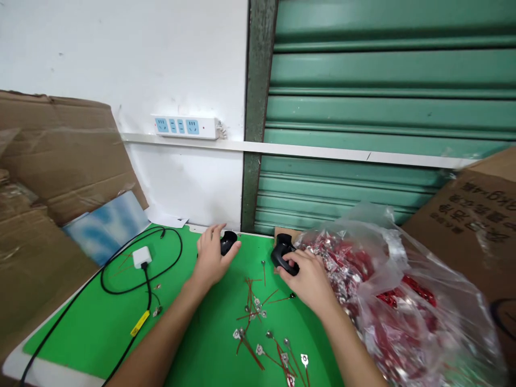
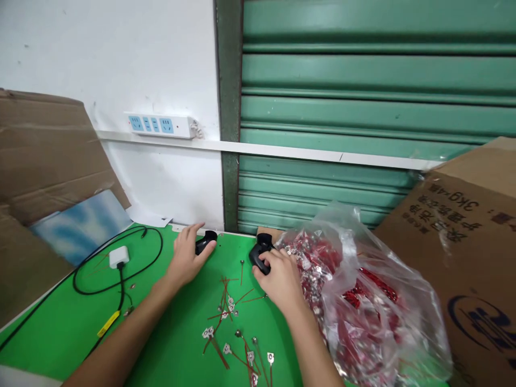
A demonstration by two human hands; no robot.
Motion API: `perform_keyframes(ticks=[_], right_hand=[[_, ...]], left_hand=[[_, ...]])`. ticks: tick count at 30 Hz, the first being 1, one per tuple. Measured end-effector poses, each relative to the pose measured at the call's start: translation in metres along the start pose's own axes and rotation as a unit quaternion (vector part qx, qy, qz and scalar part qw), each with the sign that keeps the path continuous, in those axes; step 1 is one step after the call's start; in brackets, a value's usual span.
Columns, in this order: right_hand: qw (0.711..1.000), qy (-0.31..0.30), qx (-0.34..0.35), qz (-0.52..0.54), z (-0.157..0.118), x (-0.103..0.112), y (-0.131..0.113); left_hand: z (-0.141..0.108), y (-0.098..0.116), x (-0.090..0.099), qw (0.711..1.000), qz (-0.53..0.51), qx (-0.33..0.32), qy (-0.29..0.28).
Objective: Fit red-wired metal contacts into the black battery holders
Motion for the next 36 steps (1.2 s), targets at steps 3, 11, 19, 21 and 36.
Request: perform_keyframes(ticks=[3, 11, 19, 21, 36], right_hand=[[1.000, 0.009, 0.007, 0.015, 0.000, -0.002, -0.005], [0.971, -0.040, -0.006, 0.234, 0.001, 0.009, -0.014], [0.906, -0.014, -0.003, 0.422, -0.001, 0.030, -0.031], [0.915, 0.048, 0.021, 0.400, -0.004, 0.039, -0.037], [0.955, 0.166, 0.125, 0.210, -0.019, 0.026, -0.066]], left_hand=[[-0.008, 0.013, -0.004, 0.993, -0.101, -0.060, -0.030], [-0.019, 0.022, -0.022, 0.957, -0.260, 0.024, -0.129], [-0.017, 0.014, -0.023, 0.764, -0.397, 0.294, -0.414], [-0.023, 0.016, -0.023, 0.687, -0.392, 0.315, -0.524], [-0.019, 0.014, -0.034, 0.663, -0.592, 0.383, -0.252]])
Point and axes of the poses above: each hand's wrist, its own z-axis towards the middle knuckle, its own x-axis out of the back of the hand, y = z × x, the point moved 3 cm from there along z, towards the middle knuckle, and after that the axes turned 11 degrees about -z, right-handed, at the moved point
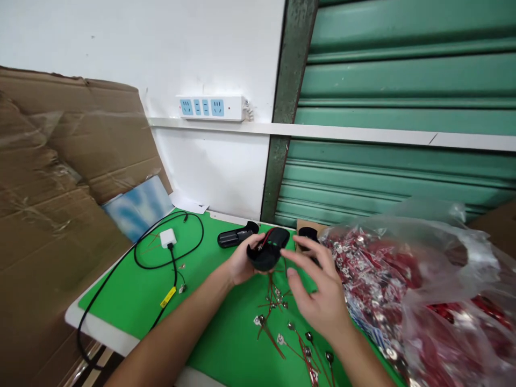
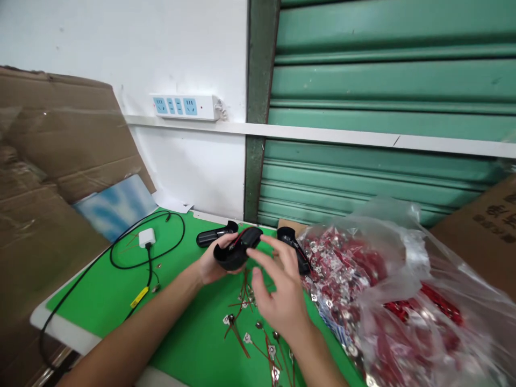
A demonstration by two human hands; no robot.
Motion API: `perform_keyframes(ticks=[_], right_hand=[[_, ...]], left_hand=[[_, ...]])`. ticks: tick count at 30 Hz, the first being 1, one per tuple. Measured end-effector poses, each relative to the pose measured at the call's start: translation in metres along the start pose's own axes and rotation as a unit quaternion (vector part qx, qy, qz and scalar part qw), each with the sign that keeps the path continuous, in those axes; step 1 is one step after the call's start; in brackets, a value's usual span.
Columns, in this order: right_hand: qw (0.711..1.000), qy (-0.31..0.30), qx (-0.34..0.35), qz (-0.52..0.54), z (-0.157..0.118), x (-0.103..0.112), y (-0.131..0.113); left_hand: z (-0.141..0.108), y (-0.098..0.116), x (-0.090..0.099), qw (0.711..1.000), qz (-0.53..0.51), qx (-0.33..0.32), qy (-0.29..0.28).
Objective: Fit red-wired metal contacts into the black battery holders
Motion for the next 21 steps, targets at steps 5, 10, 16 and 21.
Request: perform_keyframes(ticks=[5, 10, 16, 21], right_hand=[[0.921, -0.093, -0.271, 0.266, -0.009, -0.020, 0.024], [0.826, -0.129, -0.385, 0.391, -0.013, -0.034, 0.028], [0.804, -0.001, -0.472, 0.361, -0.008, -0.024, 0.046], [0.846, 0.061, -0.462, 0.258, -0.006, -0.009, 0.066]], left_hand=[[0.005, 0.001, -0.002, 0.979, 0.078, -0.176, 0.065], [0.001, -0.002, -0.010, 0.967, 0.090, -0.233, 0.042], [-0.008, -0.013, -0.021, 0.975, 0.018, -0.212, -0.061], [0.000, -0.020, -0.012, 0.987, -0.077, -0.100, -0.096]])
Point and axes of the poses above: each hand's wrist, its own z-axis towards the middle knuckle, its own x-axis out of the back of the hand, y = z × x, the point moved 3 cm from there along z, towards the middle knuckle, and after that the axes turned 11 degrees about -z, right-handed, at the moved point
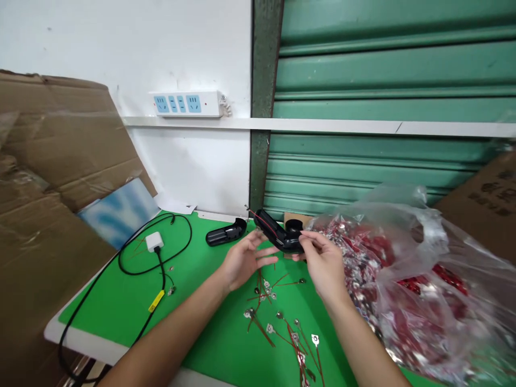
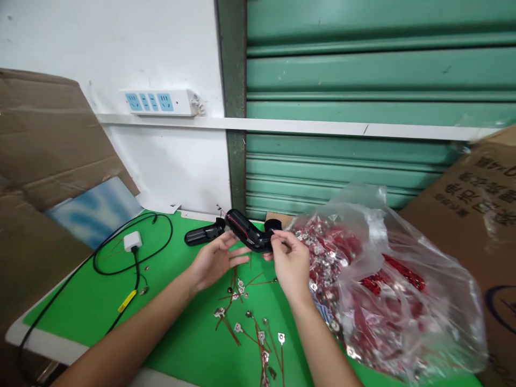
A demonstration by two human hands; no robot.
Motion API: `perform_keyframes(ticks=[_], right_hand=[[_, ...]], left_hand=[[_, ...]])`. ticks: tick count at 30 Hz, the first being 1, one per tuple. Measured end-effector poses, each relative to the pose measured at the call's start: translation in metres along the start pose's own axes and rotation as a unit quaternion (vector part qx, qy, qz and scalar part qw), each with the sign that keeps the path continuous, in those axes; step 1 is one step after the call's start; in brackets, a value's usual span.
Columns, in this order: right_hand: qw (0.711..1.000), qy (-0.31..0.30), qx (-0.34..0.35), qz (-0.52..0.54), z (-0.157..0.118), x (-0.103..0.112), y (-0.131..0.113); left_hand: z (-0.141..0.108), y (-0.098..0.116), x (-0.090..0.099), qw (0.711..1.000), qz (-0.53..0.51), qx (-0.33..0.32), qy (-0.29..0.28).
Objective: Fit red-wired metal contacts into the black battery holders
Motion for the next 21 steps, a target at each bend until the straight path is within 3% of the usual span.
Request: perform_keyframes(ticks=[5, 7, 9, 12, 17, 21], right_hand=[[0.990, -0.012, 0.125, -0.058, 0.005, 0.013, -0.013], [0.987, -0.055, 0.138, -0.063, 0.001, 0.011, -0.016], [0.984, -0.101, 0.127, -0.069, -0.005, 0.005, -0.016], [0.985, -0.120, 0.110, -0.060, -0.012, -0.004, -0.015], [0.995, -0.043, 0.089, -0.008, -0.009, -0.004, -0.012], [0.998, -0.058, 0.025, 0.031, -0.007, -0.004, -0.008]], left_hand=[[0.002, -0.004, 0.008, 0.975, 0.006, 0.208, -0.073], [-0.004, -0.010, 0.003, 0.950, 0.054, 0.281, -0.127], [-0.011, -0.017, -0.005, 0.935, 0.096, 0.305, -0.153], [-0.016, -0.023, -0.013, 0.954, 0.121, 0.248, -0.118], [-0.013, -0.011, -0.016, 0.993, 0.097, 0.059, -0.037], [-0.010, 0.012, -0.015, 0.986, 0.125, -0.106, 0.012]])
Point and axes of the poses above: each hand's wrist, its own z-axis towards the middle knuckle, its own x-axis out of the back of the hand, y = z × x, the point moved 3 cm from there along z, towards the middle knuckle, and after that the axes turned 11 degrees about -z, right-handed, at the moved point
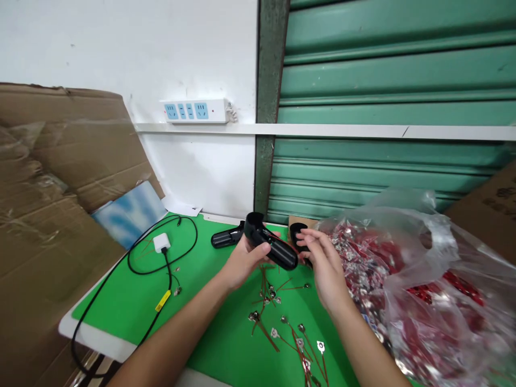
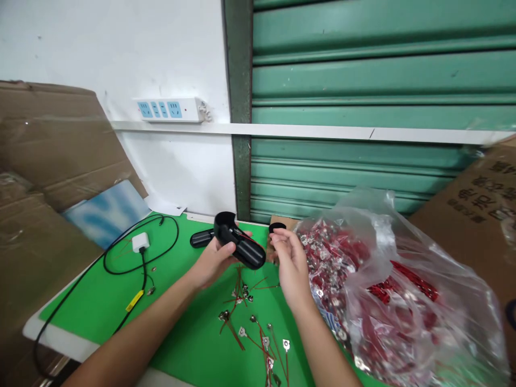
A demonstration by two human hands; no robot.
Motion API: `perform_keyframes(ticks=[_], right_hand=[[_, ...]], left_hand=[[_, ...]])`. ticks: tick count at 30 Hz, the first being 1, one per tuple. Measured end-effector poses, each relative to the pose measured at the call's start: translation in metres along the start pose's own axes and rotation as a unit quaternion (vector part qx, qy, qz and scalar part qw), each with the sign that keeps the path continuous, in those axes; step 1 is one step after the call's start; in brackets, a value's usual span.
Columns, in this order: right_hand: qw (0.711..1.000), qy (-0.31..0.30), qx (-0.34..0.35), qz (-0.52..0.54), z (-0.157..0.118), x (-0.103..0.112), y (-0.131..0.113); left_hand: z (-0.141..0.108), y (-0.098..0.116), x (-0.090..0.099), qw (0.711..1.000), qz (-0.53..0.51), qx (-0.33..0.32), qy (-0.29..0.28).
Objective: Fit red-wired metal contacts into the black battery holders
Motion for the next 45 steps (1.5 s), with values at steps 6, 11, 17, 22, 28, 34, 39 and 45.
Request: perform_keyframes(ticks=[6, 11, 17, 22, 28, 34, 39, 45], right_hand=[[0.986, -0.092, -0.083, 0.109, -0.008, -0.009, -0.006], [0.963, -0.123, -0.160, 0.176, -0.014, -0.017, -0.010], [0.978, -0.033, -0.125, 0.167, -0.004, -0.005, -0.007], [0.989, -0.101, -0.050, 0.093, -0.001, -0.001, -0.011], [0.990, -0.121, 0.059, -0.035, -0.009, -0.006, -0.012], [0.970, 0.051, 0.187, -0.144, -0.008, 0.001, -0.017], [0.938, 0.059, 0.271, -0.207, -0.008, 0.006, -0.025], [0.870, -0.084, 0.350, -0.337, -0.016, -0.004, -0.025]], left_hand=[[-0.002, 0.011, -0.002, 0.981, 0.091, -0.167, 0.045], [-0.004, 0.000, -0.003, 0.986, 0.082, -0.145, 0.019], [-0.009, -0.004, -0.004, 0.985, 0.041, 0.063, -0.156], [-0.009, -0.002, -0.005, 0.967, -0.036, 0.189, -0.169], [-0.007, -0.005, -0.003, 0.961, 0.022, 0.233, -0.144], [-0.005, -0.008, -0.001, 0.978, 0.050, 0.184, -0.088], [-0.002, -0.004, -0.002, 0.988, 0.035, 0.147, -0.040], [-0.001, 0.001, 0.001, 0.991, 0.038, 0.122, 0.031]])
Point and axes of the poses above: each hand's wrist, its own z-axis towards the middle knuckle, its own x-axis out of the back of the hand, y = z × x, the point moved 3 cm from there along z, towards the middle knuckle, and after that the axes turned 11 degrees about -z, right-handed, at the moved point
